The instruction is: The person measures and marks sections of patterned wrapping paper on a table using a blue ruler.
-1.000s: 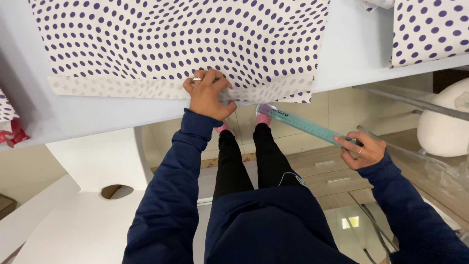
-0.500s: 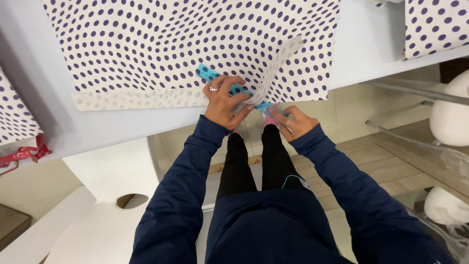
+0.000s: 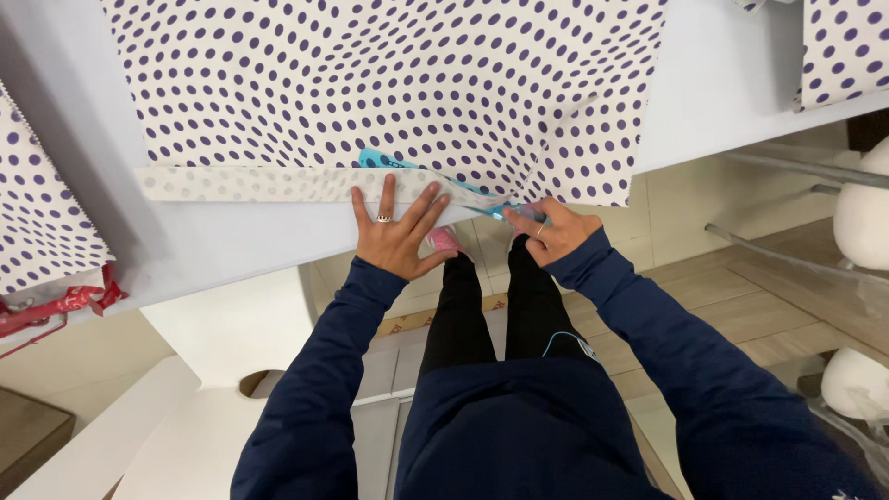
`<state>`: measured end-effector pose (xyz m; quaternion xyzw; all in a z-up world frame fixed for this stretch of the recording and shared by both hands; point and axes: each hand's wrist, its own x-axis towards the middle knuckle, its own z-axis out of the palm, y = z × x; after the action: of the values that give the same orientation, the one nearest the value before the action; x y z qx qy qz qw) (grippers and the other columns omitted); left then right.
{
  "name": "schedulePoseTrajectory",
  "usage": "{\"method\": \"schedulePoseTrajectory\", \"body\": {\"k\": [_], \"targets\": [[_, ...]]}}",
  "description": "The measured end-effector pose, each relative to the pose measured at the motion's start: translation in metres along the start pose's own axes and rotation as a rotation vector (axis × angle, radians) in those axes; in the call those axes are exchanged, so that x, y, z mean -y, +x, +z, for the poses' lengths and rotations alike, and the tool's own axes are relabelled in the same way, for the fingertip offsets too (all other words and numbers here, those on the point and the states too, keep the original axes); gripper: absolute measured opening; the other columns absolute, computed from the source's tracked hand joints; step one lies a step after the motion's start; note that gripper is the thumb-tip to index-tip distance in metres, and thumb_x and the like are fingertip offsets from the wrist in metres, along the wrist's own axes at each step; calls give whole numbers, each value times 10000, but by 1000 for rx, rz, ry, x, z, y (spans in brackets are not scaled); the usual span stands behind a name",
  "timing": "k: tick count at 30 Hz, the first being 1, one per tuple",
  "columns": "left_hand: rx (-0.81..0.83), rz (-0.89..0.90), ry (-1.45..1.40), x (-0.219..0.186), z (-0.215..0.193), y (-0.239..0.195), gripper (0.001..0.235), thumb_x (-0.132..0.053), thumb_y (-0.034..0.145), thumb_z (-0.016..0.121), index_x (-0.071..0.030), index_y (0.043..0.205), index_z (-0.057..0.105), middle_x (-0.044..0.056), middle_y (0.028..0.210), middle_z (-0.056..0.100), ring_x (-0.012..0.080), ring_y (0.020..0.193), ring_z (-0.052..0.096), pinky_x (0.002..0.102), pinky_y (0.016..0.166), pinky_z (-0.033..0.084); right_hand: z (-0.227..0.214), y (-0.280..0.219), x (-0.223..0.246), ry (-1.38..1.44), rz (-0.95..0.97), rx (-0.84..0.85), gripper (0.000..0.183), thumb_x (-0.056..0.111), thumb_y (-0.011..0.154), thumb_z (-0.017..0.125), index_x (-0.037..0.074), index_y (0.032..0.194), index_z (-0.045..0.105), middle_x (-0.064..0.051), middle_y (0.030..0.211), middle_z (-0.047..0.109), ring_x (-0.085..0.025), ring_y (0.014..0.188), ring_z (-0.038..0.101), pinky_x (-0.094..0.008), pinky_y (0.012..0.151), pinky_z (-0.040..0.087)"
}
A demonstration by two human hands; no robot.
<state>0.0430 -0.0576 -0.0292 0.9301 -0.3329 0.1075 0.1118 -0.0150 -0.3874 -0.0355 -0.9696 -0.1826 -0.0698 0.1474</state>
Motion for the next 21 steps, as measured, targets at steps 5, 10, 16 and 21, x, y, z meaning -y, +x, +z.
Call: {"method": "schedulePoseTrajectory", "body": {"k": [5,10,16,21], "targets": [[-17,7,15,4,3,1,878,-875,947,506,-372,1667,513,-99,1722,482,566,1563,313,899,1117,210,23,-6,-13,-56,-102,-87,465,190,1004,538,484,1234,816,109,1060,597,-128,601,598,-240,508,454],[-22,2,6,4,4,-1,890,-888,925,503,-414,1678,485,-140,1734,453,583,1571,270,893,1138,189,20,-19,-32,74,-125,-19,509,171,1004,537,516,1243,826,104,1012,601,-184,621,603,-289,577,501],[10,-7,-21,4,4,-3,944,-932,882,520,-447,1689,446,-156,1754,402,622,1571,198,916,1133,173,15,-44,-67,90,-175,5,564,163,960,541,514,1311,808,78,1072,617,-211,664,642,-321,655,556],[28,-1,-57,2,-2,-4,979,-955,856,525,-443,1686,443,-149,1759,392,646,1565,174,930,1131,151,-1,-67,-89,12,-184,63,521,215,961,580,553,1307,773,90,1089,645,-175,804,714,-301,739,586]]}}
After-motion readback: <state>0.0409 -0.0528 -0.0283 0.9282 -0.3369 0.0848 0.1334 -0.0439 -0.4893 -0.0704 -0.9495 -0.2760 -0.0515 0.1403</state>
